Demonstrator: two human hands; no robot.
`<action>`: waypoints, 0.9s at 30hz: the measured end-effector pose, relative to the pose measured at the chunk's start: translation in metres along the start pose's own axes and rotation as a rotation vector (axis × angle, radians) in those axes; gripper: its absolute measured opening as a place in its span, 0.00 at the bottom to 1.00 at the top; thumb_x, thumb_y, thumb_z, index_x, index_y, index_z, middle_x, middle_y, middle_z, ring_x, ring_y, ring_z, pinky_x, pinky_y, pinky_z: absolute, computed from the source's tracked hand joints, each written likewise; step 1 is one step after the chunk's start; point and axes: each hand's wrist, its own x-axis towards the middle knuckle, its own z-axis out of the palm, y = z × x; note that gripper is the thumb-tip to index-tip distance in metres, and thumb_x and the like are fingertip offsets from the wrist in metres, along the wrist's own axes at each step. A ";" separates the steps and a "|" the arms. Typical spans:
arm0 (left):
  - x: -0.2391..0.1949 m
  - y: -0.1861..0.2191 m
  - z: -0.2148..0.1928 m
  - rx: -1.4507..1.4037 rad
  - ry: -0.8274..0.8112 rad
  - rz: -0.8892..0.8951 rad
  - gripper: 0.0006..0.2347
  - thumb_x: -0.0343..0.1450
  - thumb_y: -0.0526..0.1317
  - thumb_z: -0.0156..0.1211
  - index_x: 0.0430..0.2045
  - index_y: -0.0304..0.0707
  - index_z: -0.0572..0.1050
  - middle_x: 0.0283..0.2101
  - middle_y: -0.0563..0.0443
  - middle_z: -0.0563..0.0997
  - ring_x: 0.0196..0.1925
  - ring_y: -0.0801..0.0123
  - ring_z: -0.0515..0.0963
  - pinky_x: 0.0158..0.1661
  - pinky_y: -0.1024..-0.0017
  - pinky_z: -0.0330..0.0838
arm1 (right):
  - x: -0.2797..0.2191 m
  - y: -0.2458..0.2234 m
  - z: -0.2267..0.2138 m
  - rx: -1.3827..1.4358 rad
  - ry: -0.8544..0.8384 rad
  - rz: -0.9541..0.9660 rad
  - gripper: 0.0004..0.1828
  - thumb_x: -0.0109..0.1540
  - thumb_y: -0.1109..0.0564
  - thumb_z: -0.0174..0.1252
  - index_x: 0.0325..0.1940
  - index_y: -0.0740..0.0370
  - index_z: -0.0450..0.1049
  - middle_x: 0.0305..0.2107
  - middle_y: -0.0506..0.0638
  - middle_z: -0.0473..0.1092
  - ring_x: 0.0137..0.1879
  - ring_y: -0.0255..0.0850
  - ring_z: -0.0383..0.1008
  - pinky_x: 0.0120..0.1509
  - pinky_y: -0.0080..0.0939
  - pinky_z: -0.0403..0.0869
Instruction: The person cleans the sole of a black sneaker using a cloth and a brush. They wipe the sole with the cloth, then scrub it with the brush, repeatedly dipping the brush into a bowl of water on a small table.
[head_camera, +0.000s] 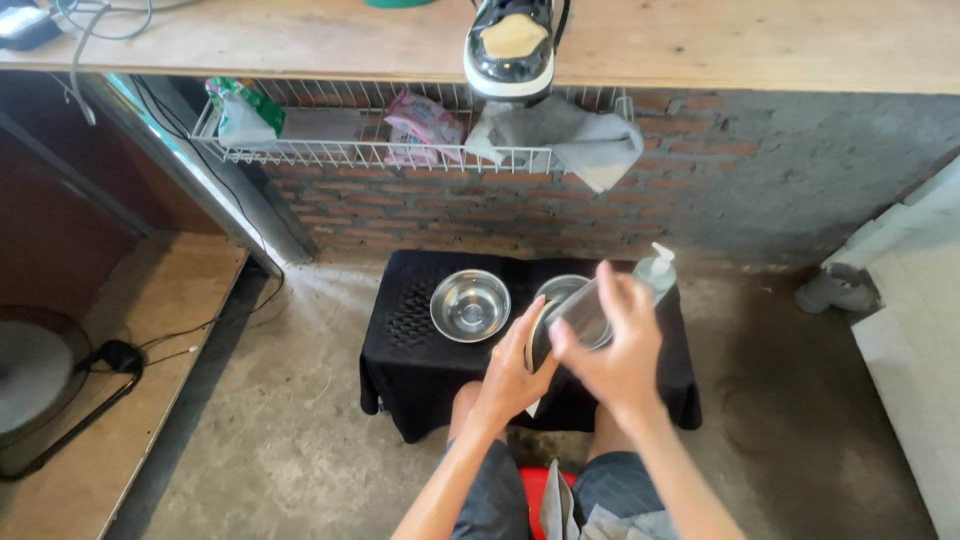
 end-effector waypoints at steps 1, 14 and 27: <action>0.000 -0.001 0.001 -0.004 -0.003 0.004 0.30 0.63 0.29 0.69 0.64 0.33 0.70 0.50 0.35 0.82 0.52 0.46 0.84 0.51 0.55 0.79 | -0.002 -0.001 0.001 -0.003 0.005 0.000 0.46 0.46 0.40 0.74 0.67 0.56 0.74 0.52 0.60 0.71 0.57 0.57 0.75 0.60 0.50 0.74; -0.010 0.010 -0.003 -0.063 -0.009 -0.148 0.30 0.65 0.30 0.69 0.65 0.32 0.68 0.60 0.32 0.78 0.61 0.45 0.78 0.59 0.54 0.73 | -0.005 0.020 0.007 -0.005 0.006 0.020 0.44 0.48 0.43 0.72 0.67 0.56 0.73 0.50 0.60 0.70 0.54 0.58 0.77 0.58 0.52 0.75; -0.017 0.000 0.005 -0.034 -0.024 -0.038 0.31 0.61 0.27 0.71 0.63 0.28 0.69 0.57 0.29 0.79 0.57 0.40 0.80 0.55 0.52 0.76 | -0.003 -0.008 0.001 -0.036 -0.047 0.026 0.46 0.46 0.39 0.72 0.66 0.55 0.74 0.50 0.59 0.71 0.54 0.58 0.76 0.57 0.55 0.75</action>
